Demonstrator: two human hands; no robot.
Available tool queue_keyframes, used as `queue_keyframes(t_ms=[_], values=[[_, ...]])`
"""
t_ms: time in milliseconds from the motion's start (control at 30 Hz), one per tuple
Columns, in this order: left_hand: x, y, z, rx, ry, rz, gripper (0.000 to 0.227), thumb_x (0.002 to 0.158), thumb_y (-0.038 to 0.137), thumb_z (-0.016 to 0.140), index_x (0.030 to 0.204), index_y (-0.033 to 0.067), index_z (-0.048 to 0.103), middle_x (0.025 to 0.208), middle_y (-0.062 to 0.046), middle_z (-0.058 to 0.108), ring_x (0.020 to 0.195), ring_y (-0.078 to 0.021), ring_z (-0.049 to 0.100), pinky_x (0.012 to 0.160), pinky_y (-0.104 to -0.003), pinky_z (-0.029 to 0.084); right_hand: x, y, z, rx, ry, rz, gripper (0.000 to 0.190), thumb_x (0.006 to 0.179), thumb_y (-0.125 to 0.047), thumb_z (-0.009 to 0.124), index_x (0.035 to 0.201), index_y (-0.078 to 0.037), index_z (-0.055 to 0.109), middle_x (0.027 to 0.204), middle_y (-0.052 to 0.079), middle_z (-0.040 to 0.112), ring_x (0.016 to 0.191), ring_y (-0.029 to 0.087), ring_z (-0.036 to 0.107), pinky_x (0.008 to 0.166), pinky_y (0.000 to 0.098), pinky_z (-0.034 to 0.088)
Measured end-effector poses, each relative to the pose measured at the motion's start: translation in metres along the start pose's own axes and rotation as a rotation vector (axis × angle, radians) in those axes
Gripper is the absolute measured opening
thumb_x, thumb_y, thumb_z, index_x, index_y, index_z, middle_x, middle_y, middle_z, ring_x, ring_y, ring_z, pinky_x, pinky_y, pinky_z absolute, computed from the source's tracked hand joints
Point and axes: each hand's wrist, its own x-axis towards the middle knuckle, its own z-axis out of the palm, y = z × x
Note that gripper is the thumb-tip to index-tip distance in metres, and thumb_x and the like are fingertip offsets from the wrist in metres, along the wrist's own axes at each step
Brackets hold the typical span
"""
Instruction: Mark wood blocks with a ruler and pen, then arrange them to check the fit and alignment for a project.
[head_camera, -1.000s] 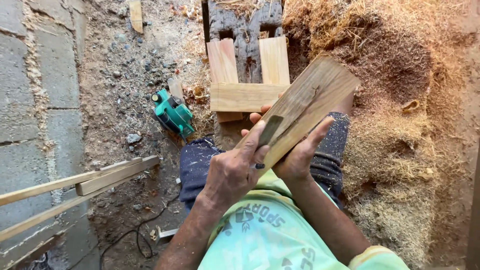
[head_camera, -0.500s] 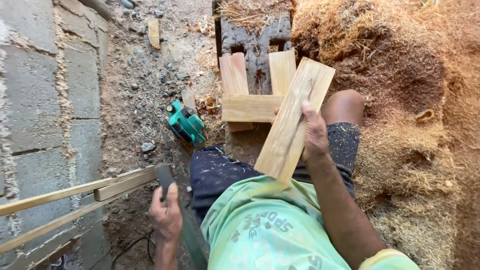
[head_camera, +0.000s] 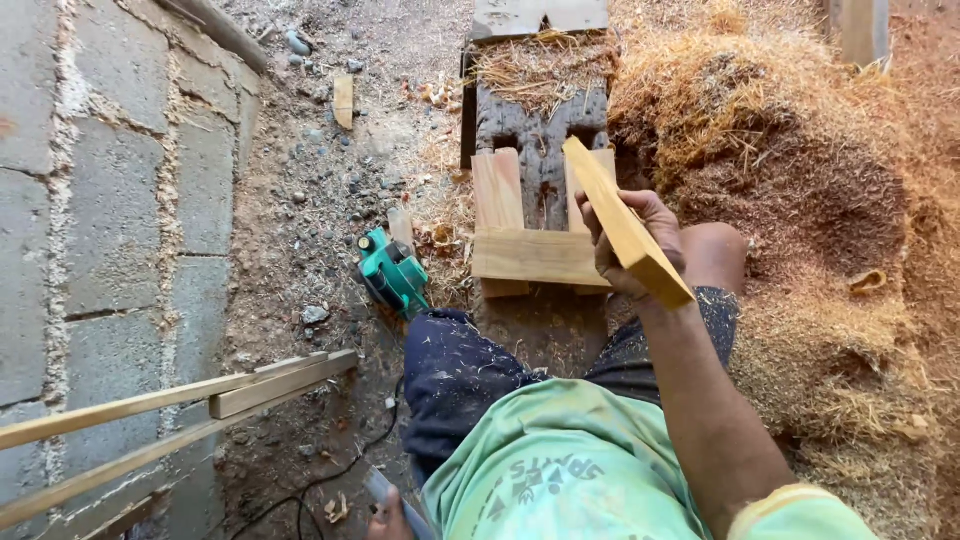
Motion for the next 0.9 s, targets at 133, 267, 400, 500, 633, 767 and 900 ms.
queue_keyframes(t_ms=[133,267,400,500,633,767,900], values=[[-0.007,0.021,0.004,0.03,-0.036,-0.068,0.048,0.096,0.039,0.074,0.084,-0.0071,0.069,0.074,-0.016,0.069,0.068,-0.0201,0.061,0.066,-0.038,0.05,-0.004,0.011,0.005,0.09,0.064,-0.021,0.044,0.103,-0.017,0.06,0.134,0.013,0.05,0.106,0.02,0.073,0.092,0.027,0.079,0.071,0.0306,0.068],[-0.032,0.164,0.034,0.018,0.037,0.151,0.038,0.098,0.034,0.072,0.098,-0.0038,0.068,0.086,-0.006,0.068,0.079,-0.014,0.061,0.073,-0.031,0.048,-0.007,0.019,-0.023,-0.213,0.072,-0.178,0.057,0.103,-0.026,0.068,0.142,0.013,0.05,0.107,0.023,0.073,0.09,0.026,0.077,0.069,0.0323,0.067],[-0.069,0.295,0.053,-0.044,-0.187,0.455,0.043,0.101,0.028,0.065,0.134,0.0011,0.066,0.076,-0.006,0.061,0.06,-0.0164,0.051,0.049,-0.031,0.043,-0.012,0.031,-0.039,-0.398,0.015,-0.105,0.068,0.096,-0.032,0.075,0.147,0.002,0.045,0.112,0.018,0.072,0.099,0.023,0.075,0.075,0.0363,0.067],[-0.113,0.405,0.093,0.128,-0.411,0.899,0.047,0.099,0.034,0.063,0.136,0.0054,0.062,0.083,-0.005,0.075,0.061,-0.014,0.072,0.047,-0.027,0.061,-0.016,0.061,0.001,-0.614,0.032,-0.057,0.079,0.082,-0.036,0.077,0.148,-0.008,0.043,0.1,0.012,0.07,0.087,0.02,0.073,0.076,0.0347,0.067],[-0.134,0.484,0.149,0.284,-0.539,1.327,0.048,0.102,0.043,0.066,0.135,0.0083,0.068,0.087,-0.01,0.076,0.072,-0.0185,0.074,0.06,-0.033,0.06,-0.013,0.078,-0.017,-0.262,-0.064,0.176,0.079,0.096,-0.058,0.068,0.15,-0.006,0.045,0.093,0.006,0.066,0.074,0.014,0.067,0.062,0.0313,0.063],[-0.127,0.515,0.187,0.499,-0.744,1.38,0.055,0.098,0.055,0.064,0.129,0.01,0.073,0.085,-0.012,0.078,0.067,-0.019,0.074,0.057,-0.036,0.059,-0.023,0.093,-0.013,-0.346,0.124,0.283,0.084,0.089,-0.071,0.06,0.144,-0.008,0.054,0.088,0.007,0.063,0.063,0.01,0.06,0.051,0.0198,0.054],[-0.126,0.536,0.193,0.561,-0.791,1.476,0.052,0.091,0.06,0.07,0.12,0.0178,0.078,0.084,-0.01,0.077,0.071,-0.0219,0.074,0.062,-0.037,0.06,-0.033,0.1,-0.016,-0.284,0.088,0.39,0.083,0.09,-0.079,0.058,0.132,-0.007,0.062,0.069,0.0,0.053,0.048,0.008,0.054,0.042,0.0194,0.049]])
